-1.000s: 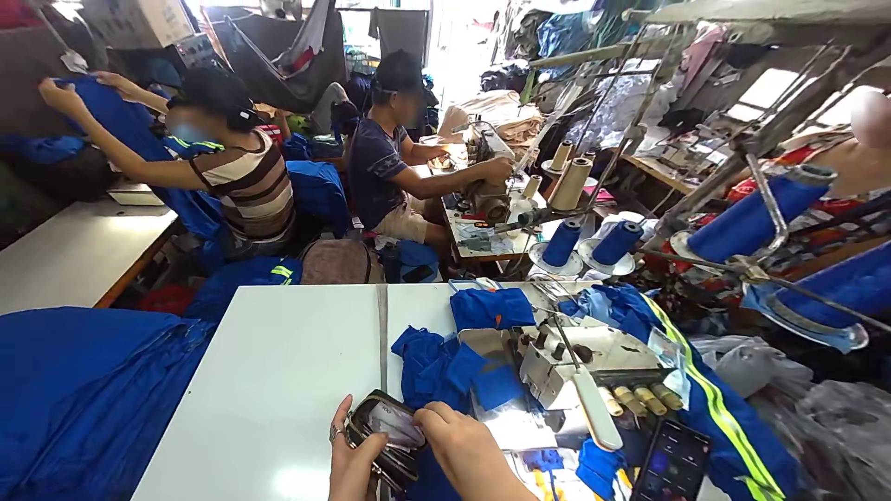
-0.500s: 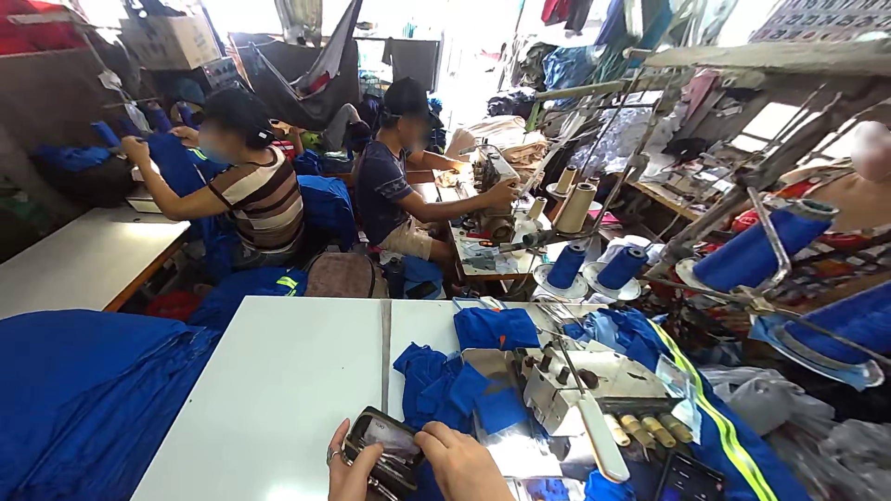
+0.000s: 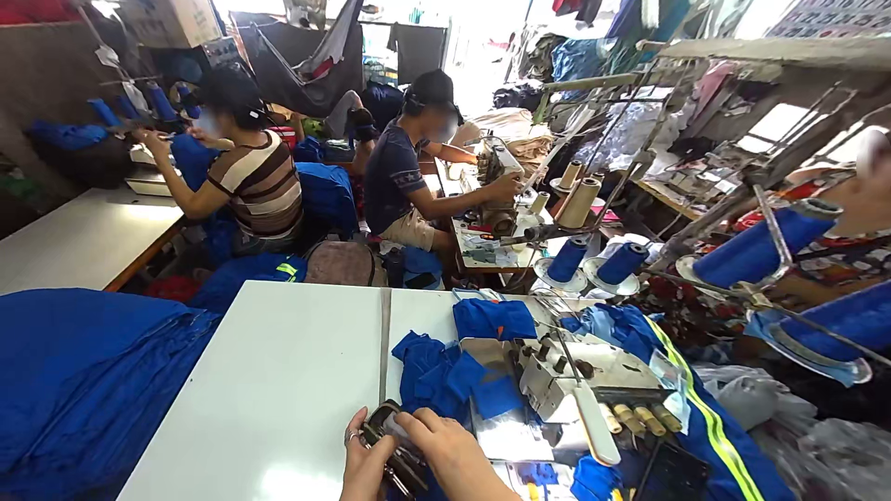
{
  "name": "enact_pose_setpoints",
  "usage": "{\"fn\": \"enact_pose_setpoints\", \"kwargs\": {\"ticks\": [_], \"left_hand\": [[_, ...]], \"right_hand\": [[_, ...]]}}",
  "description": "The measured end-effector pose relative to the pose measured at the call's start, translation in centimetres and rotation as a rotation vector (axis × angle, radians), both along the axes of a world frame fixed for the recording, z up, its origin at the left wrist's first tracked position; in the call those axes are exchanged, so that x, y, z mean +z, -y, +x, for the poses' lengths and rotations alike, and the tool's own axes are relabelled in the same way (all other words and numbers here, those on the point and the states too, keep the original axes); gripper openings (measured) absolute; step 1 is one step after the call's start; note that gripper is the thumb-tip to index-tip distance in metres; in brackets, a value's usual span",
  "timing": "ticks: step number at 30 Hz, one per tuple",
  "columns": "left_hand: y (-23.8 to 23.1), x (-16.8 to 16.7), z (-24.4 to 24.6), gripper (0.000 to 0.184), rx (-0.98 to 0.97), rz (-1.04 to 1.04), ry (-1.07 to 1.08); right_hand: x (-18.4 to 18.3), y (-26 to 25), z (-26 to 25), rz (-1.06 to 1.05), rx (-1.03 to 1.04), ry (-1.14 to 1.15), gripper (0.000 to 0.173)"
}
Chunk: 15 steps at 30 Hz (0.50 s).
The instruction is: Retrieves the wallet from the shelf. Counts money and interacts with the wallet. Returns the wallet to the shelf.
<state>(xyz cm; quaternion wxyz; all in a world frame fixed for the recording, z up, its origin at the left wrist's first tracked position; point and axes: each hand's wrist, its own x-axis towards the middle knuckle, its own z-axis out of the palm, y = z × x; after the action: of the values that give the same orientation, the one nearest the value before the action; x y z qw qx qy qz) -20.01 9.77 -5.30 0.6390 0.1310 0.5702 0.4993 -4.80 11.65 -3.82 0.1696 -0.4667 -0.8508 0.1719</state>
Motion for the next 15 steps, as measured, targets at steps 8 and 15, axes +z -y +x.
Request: {"fn": "enact_pose_setpoints", "kwargs": {"ticks": [8, 15], "left_hand": [[0.4, -2.0, -1.5, 0.086, -0.025, -0.039, 0.133], [0.1, -2.4, -1.5, 0.085, 0.050, -0.016, 0.146]], "right_hand": [[-0.2, -0.7, 1.7, -0.451, -0.103, -0.357, 0.027], [0.8, 0.4, 0.2, -0.295, -0.160, 0.045, 0.024]]}}
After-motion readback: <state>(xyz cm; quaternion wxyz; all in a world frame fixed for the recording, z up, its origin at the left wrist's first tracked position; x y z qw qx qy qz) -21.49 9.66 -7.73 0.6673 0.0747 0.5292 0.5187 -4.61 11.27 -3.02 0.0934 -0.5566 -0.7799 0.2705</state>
